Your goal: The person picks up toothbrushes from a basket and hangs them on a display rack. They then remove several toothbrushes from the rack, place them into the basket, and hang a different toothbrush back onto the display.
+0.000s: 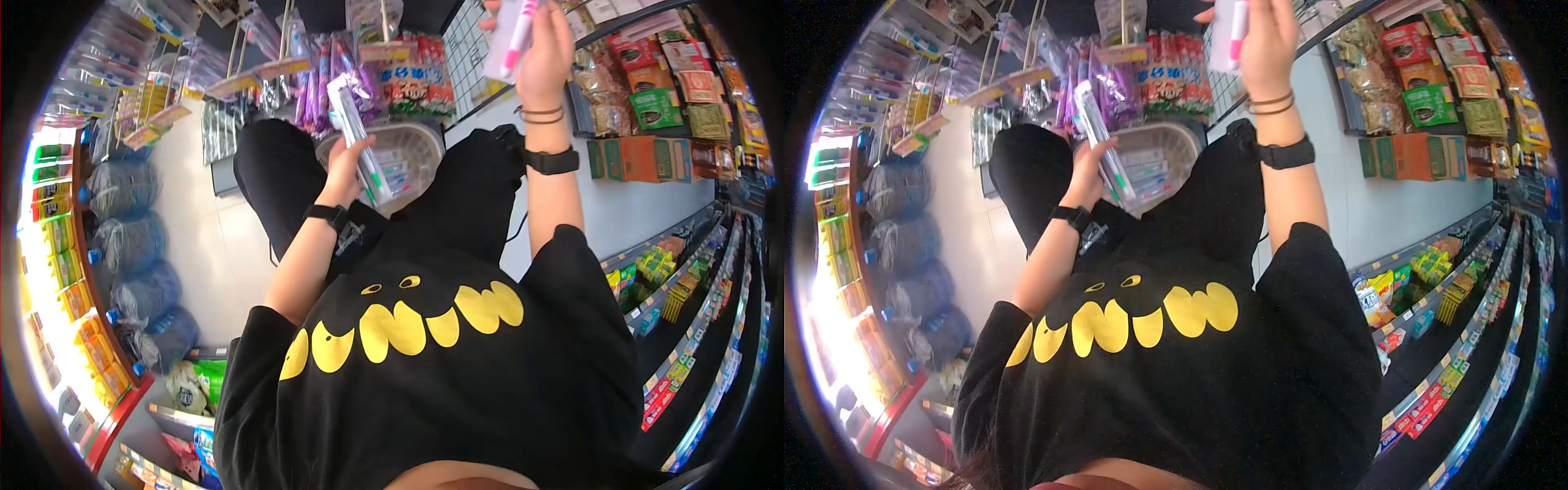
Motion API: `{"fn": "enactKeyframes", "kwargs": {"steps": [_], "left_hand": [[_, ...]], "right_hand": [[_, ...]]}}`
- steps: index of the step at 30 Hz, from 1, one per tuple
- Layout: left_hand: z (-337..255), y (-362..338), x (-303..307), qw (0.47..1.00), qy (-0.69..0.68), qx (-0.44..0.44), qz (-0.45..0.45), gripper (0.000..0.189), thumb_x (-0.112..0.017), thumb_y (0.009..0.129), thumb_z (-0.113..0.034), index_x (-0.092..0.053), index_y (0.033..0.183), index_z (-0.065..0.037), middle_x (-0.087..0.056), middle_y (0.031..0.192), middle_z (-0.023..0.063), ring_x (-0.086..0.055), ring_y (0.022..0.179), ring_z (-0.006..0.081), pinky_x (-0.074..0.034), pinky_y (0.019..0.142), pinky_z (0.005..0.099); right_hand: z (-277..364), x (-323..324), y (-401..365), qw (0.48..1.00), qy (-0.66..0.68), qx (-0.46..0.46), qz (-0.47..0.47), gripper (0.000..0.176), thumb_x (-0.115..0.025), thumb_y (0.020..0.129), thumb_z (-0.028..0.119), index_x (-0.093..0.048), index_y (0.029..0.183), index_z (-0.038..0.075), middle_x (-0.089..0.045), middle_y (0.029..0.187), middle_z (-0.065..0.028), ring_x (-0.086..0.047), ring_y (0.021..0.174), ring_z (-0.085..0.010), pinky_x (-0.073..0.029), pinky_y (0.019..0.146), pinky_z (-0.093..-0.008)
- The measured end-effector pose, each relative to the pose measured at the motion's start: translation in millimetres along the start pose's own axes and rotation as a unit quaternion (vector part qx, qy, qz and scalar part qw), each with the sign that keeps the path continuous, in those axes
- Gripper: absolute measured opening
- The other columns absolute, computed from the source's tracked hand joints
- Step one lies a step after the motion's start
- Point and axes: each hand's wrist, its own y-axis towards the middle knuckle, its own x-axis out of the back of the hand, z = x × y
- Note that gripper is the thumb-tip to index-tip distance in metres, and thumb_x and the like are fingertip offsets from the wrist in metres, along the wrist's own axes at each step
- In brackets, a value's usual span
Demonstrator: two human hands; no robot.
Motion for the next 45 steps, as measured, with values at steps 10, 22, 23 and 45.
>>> {"fn": "enactKeyframes", "kwargs": {"steps": [10,22,23,45], "left_hand": [[-7,11,43,0.978,-0.187,-0.036,-0.085,0.018,-0.064,0.079,-0.007,-0.053,0.093,-0.005,-0.058,0.081,0.0054,-0.056,0.074,0.0155,-0.045,0.066,0.0293],[-6,3,67,0.964,-0.225,-0.042,-0.134,0.024,-0.062,0.081,-0.009,-0.053,0.102,-0.005,-0.058,0.084,0.0053,-0.056,0.078,0.0169,-0.045,0.07,0.0305],[-5,3,66,0.965,-0.224,-0.038,-0.133,0.024,-0.062,0.081,-0.008,-0.053,0.103,-0.005,-0.058,0.085,0.0051,-0.056,0.079,0.0165,-0.045,0.071,0.0305],[6,12,36,0.98,-0.174,0.03,-0.087,0.018,-0.063,0.079,-0.011,-0.052,0.093,-0.008,-0.055,0.08,0.0034,-0.053,0.075,0.0153,-0.043,0.067,0.0288]], "right_hand": [[18,1,15,0.999,-0.021,0.032,0.024,0.029,-0.034,0.1,0.023,-0.05,0.103,-0.001,-0.064,0.085,-0.0147,-0.063,0.064,-0.0172,-0.052,0.058,-0.0275],[-1,0,32,1.0,-0.015,0.016,-0.007,0.031,-0.037,0.099,0.024,-0.052,0.105,-0.002,-0.065,0.085,-0.0148,-0.063,0.066,-0.0197,-0.051,0.061,-0.0299],[-3,0,31,1.0,-0.015,0.016,-0.008,0.031,-0.037,0.099,0.024,-0.052,0.105,-0.002,-0.065,0.085,-0.0148,-0.063,0.066,-0.0197,-0.051,0.061,-0.0299],[-49,16,83,0.99,-0.132,-0.028,-0.037,0.022,-0.048,0.095,0.017,-0.055,0.107,0.0,-0.062,0.097,-0.0031,-0.057,0.093,-0.01,-0.044,0.08,-0.0229]]}}
